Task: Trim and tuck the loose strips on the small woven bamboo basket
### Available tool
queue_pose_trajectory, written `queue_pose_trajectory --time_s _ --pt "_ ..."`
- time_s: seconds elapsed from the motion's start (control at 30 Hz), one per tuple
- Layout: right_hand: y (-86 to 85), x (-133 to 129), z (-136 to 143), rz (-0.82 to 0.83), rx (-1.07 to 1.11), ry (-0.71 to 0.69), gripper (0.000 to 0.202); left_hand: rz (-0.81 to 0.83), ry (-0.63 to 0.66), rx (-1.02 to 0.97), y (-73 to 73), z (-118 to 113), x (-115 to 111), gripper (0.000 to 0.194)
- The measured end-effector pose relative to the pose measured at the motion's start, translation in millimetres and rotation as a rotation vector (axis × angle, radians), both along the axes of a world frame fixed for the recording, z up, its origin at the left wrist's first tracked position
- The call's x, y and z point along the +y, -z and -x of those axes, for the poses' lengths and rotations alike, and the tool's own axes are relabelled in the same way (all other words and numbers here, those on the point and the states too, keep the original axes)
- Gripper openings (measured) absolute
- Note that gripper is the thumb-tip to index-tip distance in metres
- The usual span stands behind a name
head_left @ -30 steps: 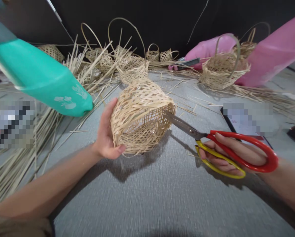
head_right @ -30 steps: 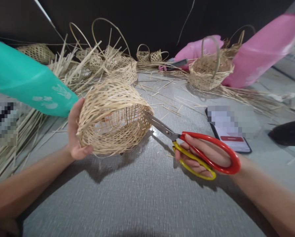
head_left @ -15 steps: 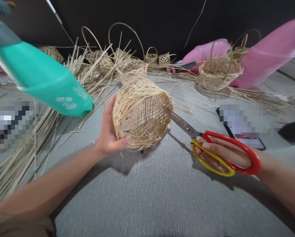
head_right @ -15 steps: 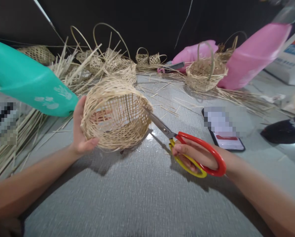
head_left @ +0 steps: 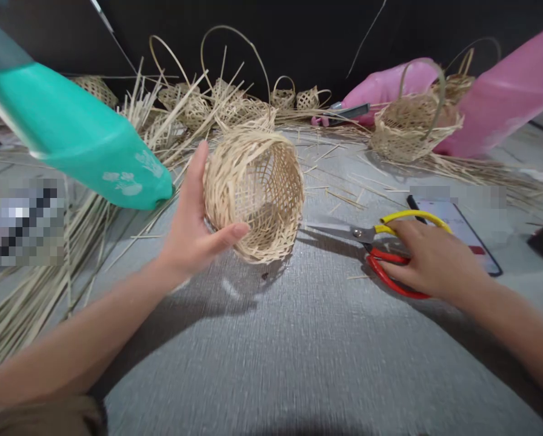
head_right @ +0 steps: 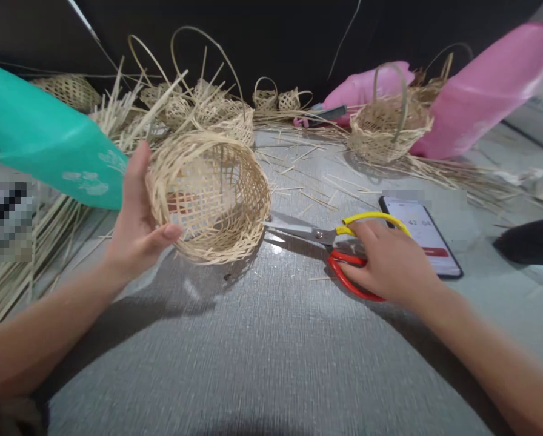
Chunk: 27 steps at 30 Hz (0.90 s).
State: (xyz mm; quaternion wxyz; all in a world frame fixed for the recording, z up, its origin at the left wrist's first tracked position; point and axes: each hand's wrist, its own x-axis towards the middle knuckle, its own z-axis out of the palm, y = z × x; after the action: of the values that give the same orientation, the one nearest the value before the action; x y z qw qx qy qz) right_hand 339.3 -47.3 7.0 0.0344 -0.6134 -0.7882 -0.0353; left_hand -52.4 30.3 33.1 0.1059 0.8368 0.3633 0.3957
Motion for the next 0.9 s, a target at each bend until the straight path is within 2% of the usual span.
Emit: queue_pose_trajectory --time_s 0.1,0.17,0.3,0.43,0.5,0.63,0.8,0.9 --pt "-0.3 0.6 7.2 0.008 -0.024 -0.048 0.052 0.077 0.013 0.083 -27.1 -5.5 -4.6 0.094" --pt "-0.7 0.8 8.7 0.009 -0.03 -0.054 0.052 0.094 -0.037 0.174 -41.1 -12.5 -4.3 0.097" --pt "-1.5 0.9 4.6 0.025 -0.007 -0.108 0.047 0.102 -0.181 0.283 -59.5 -29.3 5.6 0.106" --pt "-2.4 -0.4 -2.0 0.067 0.034 -0.135 0.042 0.106 -0.122 0.323 -72.5 -45.3 17.4 0.09" --pt "-1.8 -2.1 -4.2 0.067 0.042 -0.125 0.042 0.129 -0.092 0.375 -77.2 -51.8 19.1 0.081" --pt "2.1 -5.5 -4.9 0.069 0.039 -0.142 0.044 0.123 -0.12 0.395 -80.1 -58.5 18.5 0.067" --pt "3.3 -5.2 0.8 0.094 -0.034 -0.116 0.052 0.142 -0.071 0.371 -78.1 -57.2 23.5 0.081" --pt "-0.4 -4.9 4.6 0.11 -0.093 -0.101 0.055 0.118 -0.053 0.355 -76.6 -55.9 25.0 0.078"
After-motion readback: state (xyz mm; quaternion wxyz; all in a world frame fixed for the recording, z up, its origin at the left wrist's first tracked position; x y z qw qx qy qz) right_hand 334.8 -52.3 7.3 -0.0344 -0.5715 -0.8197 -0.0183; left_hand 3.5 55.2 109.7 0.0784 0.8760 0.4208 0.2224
